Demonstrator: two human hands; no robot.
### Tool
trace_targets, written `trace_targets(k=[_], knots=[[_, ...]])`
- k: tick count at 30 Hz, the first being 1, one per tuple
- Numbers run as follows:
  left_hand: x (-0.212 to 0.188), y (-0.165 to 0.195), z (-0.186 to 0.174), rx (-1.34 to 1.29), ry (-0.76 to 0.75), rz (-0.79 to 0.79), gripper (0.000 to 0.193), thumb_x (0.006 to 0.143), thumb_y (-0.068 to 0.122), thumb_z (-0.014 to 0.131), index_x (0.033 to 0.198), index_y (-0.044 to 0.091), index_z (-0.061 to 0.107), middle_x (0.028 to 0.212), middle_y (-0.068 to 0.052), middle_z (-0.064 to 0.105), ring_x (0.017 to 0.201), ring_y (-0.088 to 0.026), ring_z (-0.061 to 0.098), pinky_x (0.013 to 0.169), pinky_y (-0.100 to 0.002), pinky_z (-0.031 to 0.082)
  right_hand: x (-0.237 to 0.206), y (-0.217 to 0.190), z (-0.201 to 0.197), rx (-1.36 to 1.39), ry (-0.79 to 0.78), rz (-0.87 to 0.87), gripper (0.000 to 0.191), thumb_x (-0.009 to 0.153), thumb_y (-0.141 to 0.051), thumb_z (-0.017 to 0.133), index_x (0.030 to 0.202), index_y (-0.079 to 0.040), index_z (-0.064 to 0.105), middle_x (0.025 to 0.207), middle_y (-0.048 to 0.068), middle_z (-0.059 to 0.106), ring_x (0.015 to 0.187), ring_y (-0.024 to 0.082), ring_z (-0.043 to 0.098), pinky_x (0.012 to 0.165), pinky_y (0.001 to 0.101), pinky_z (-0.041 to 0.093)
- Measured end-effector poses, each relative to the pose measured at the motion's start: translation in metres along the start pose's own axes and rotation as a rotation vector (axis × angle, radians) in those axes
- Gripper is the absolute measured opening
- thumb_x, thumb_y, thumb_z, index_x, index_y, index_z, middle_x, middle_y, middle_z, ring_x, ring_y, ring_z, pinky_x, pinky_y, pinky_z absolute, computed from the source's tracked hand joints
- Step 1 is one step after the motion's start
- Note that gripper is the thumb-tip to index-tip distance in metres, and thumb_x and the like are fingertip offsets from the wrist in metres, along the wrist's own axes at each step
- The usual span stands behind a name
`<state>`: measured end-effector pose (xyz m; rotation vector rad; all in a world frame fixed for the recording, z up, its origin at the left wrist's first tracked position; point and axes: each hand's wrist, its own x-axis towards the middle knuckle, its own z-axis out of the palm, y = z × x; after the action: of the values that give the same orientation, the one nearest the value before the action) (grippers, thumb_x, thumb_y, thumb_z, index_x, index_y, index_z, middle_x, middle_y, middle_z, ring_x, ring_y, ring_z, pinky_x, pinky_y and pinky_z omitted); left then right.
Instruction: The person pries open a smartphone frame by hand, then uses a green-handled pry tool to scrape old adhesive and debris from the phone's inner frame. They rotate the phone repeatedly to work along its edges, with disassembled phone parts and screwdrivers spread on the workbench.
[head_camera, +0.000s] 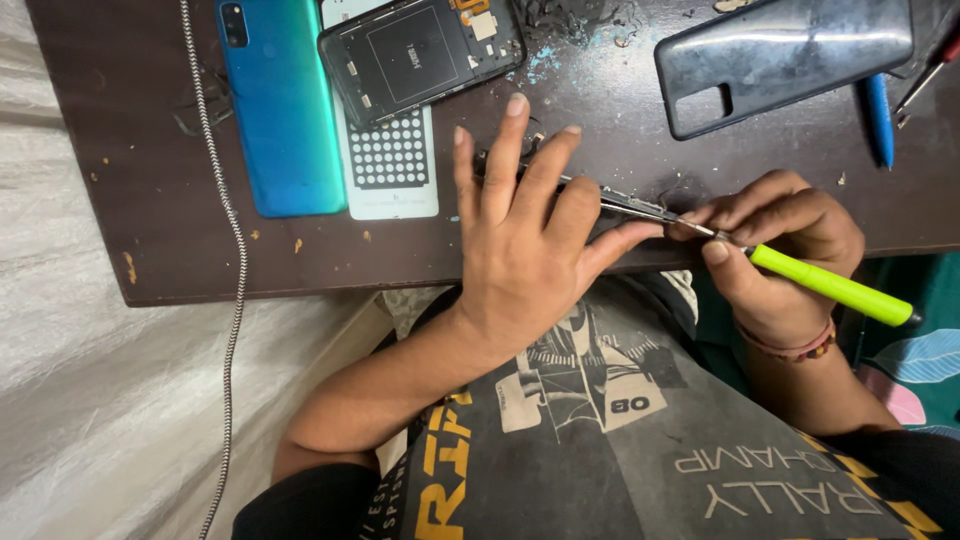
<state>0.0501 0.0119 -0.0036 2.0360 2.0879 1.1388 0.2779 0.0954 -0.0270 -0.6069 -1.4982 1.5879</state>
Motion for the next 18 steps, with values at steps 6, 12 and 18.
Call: trace_targets(k=[6, 12, 18], knots=[[0.0006, -0.0016, 0.0007, 0.008, -0.021, 0.01, 0.05, 0.094, 0.049, 0.087, 0.103, 0.007, 0.061, 0.14, -0.015, 0.058, 0.152, -0.043, 0.033, 0.124, -0.079, 0.01, 0.0014, 0.0023, 0.0, -0.006, 0.005, -0.014, 0.019, 0.102, 0.005, 0.07, 0.098, 0.0, 0.051, 0.102, 0.01, 0.06, 0.101, 0.025, 0.075, 0.093, 0.0402, 0.066], [-0.0007, -0.0008, -0.0014, 0.027, -0.042, 0.019, 0.049, 0.095, 0.046, 0.087, 0.106, 0.006, 0.062, 0.139, -0.014, 0.06, 0.152, -0.043, 0.035, 0.123, -0.081, 0.009, 0.0008, 0.0031, -0.0004, -0.044, 0.012, -0.012, 0.02, 0.101, 0.007, 0.071, 0.097, 0.0, 0.053, 0.104, 0.011, 0.062, 0.105, 0.025, 0.074, 0.095, 0.0384, 0.065], [-0.0032, 0.0002, -0.0002, 0.03, -0.067, 0.068, 0.042, 0.098, 0.041, 0.087, 0.107, 0.007, 0.063, 0.139, -0.011, 0.062, 0.152, -0.039, 0.038, 0.122, -0.08, 0.009, -0.0018, 0.0076, -0.0036, -0.037, -0.002, -0.017, 0.018, 0.1, 0.007, 0.073, 0.1, 0.0, 0.056, 0.105, 0.011, 0.063, 0.107, 0.025, 0.075, 0.097, 0.0377, 0.065]])
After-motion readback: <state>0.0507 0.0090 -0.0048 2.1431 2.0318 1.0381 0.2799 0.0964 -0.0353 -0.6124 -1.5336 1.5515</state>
